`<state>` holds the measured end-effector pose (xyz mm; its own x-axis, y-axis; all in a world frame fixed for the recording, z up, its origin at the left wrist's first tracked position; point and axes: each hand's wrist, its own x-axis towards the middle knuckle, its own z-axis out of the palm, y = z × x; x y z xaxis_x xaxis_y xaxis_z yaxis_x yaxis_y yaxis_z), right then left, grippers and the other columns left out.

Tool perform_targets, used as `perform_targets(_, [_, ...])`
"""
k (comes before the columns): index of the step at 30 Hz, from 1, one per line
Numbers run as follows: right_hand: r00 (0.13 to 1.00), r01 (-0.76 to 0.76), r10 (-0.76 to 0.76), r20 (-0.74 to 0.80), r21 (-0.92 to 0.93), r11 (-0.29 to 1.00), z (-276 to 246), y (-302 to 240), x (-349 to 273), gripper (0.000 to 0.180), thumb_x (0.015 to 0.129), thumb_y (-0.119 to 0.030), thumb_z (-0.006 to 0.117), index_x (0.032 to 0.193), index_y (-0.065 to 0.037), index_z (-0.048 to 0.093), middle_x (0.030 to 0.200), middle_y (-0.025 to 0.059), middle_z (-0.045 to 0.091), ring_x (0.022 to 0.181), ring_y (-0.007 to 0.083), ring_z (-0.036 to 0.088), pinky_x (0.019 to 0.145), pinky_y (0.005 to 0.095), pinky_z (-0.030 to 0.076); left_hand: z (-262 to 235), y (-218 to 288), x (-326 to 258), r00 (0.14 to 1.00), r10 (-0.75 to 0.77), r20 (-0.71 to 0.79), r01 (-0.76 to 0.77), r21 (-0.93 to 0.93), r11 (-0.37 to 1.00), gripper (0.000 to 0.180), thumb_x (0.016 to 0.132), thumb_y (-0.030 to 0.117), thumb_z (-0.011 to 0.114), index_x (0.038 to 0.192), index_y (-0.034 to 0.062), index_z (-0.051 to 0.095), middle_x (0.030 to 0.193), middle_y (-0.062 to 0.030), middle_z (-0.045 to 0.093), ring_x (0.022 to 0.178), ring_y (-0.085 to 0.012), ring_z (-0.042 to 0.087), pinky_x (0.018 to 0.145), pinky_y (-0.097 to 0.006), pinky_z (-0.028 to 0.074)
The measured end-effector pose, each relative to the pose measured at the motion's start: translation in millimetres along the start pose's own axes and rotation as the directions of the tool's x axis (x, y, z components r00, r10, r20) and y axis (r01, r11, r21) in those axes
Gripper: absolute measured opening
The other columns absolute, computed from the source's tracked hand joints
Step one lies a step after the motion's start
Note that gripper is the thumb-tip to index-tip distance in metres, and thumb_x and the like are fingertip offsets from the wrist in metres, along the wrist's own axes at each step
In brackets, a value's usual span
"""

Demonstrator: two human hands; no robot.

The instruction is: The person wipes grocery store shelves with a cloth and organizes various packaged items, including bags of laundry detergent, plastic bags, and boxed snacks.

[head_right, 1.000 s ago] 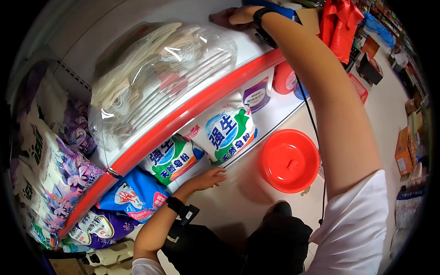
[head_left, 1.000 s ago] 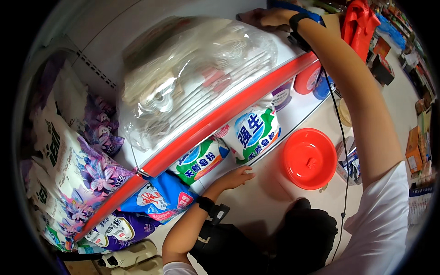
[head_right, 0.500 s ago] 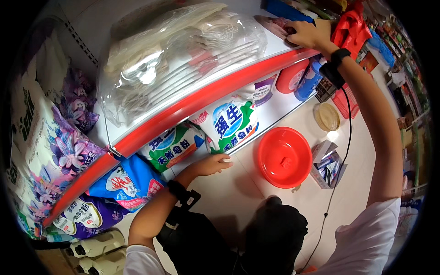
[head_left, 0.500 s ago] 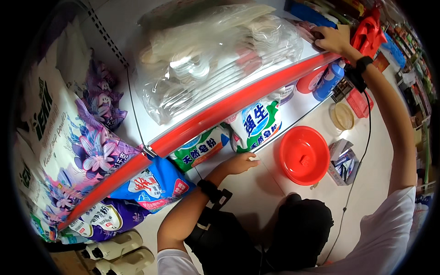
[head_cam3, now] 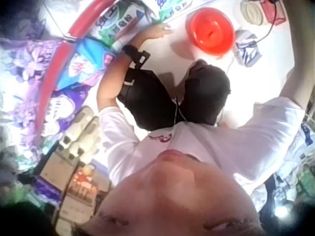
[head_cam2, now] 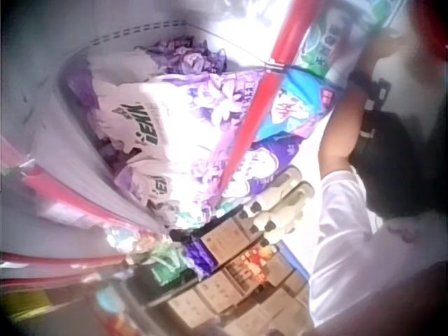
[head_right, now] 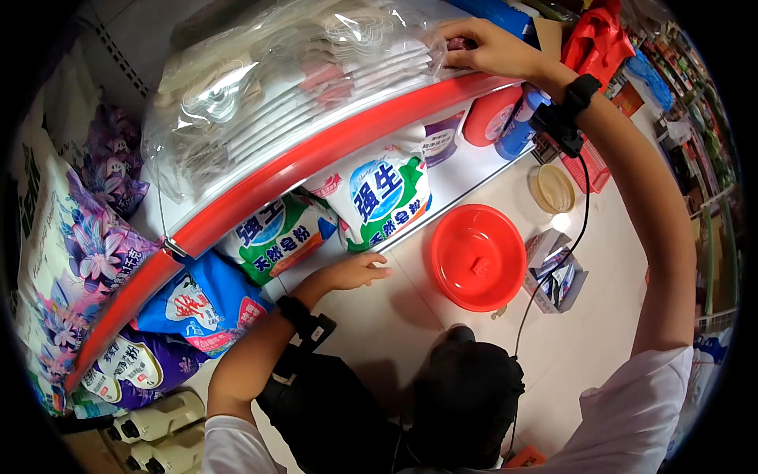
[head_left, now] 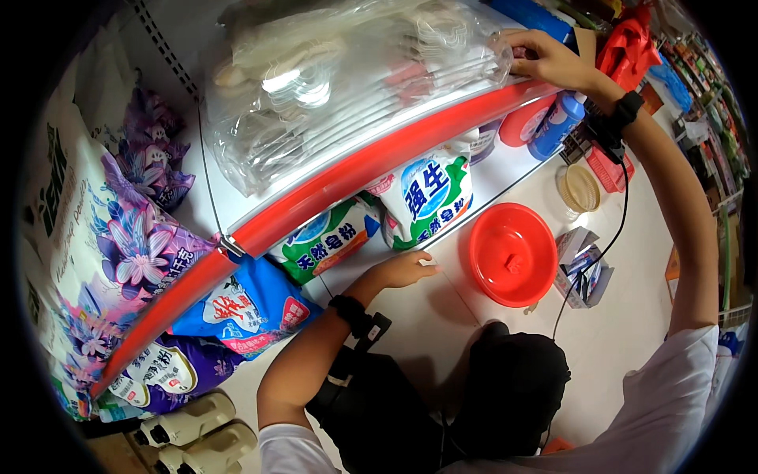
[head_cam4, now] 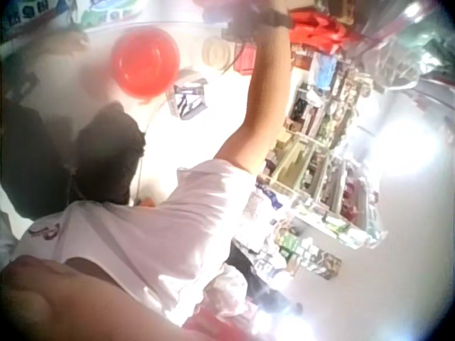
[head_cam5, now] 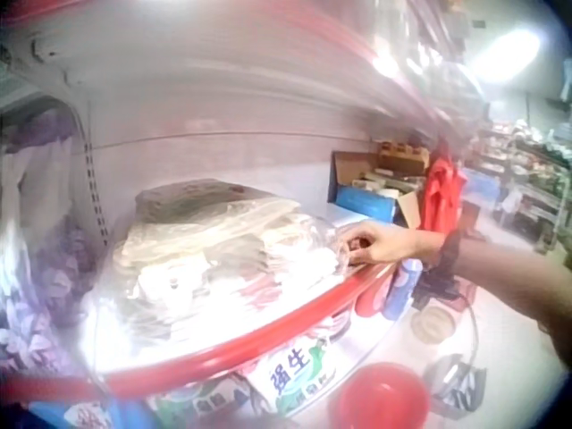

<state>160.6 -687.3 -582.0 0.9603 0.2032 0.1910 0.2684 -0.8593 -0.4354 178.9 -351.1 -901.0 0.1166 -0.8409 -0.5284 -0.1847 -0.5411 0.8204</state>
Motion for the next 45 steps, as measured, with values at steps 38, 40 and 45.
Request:
perform_targets(38, [0.983,-0.167,0.111,-0.146,-0.462,0.871,-86,186,-51,0.058,0.079,0.008,0.041,0.133,-0.006,0.055,0.139,0.0122,0.049,0.131,0.0274,0.050,0.110,0.0307,0.039,-5,10,-14,1.000,-0.012,0.016,0.013,-0.021,1.000,0.082,0.092,0.061,0.062,0.143,-0.0018,0.048,0.120,-0.0148,0.063,0.090,-0.0189,0.064,0.072,-0.030,0.050])
perform_targets(40, [0.964,-0.248,0.176,-0.197,-0.446,0.860,-61,163,-25,0.048,0.087,0.000,0.046,0.132,-0.004,0.061,0.130,0.0159,0.061,0.121,0.0303,0.059,0.102,0.0316,0.045,-7,5,-24,0.999,-0.049,-0.006,0.049,-0.030,0.998,0.082,0.092,0.061,0.061,0.143,-0.0019,0.048,0.120,-0.0153,0.063,0.091,-0.0196,0.064,0.072,-0.030,0.051])
perform_targets(45, [0.963,-0.257,0.192,-0.189,-0.423,0.869,-45,100,9,0.034,0.093,-0.006,0.055,0.124,-0.001,0.067,0.109,0.0184,0.073,0.100,0.0284,0.068,0.090,0.0322,0.050,-5,11,-13,1.000,-0.021,0.007,0.020,0.013,1.000,0.082,0.092,0.060,0.061,0.144,-0.0019,0.047,0.123,-0.0170,0.063,0.091,-0.0206,0.065,0.075,-0.031,0.051])
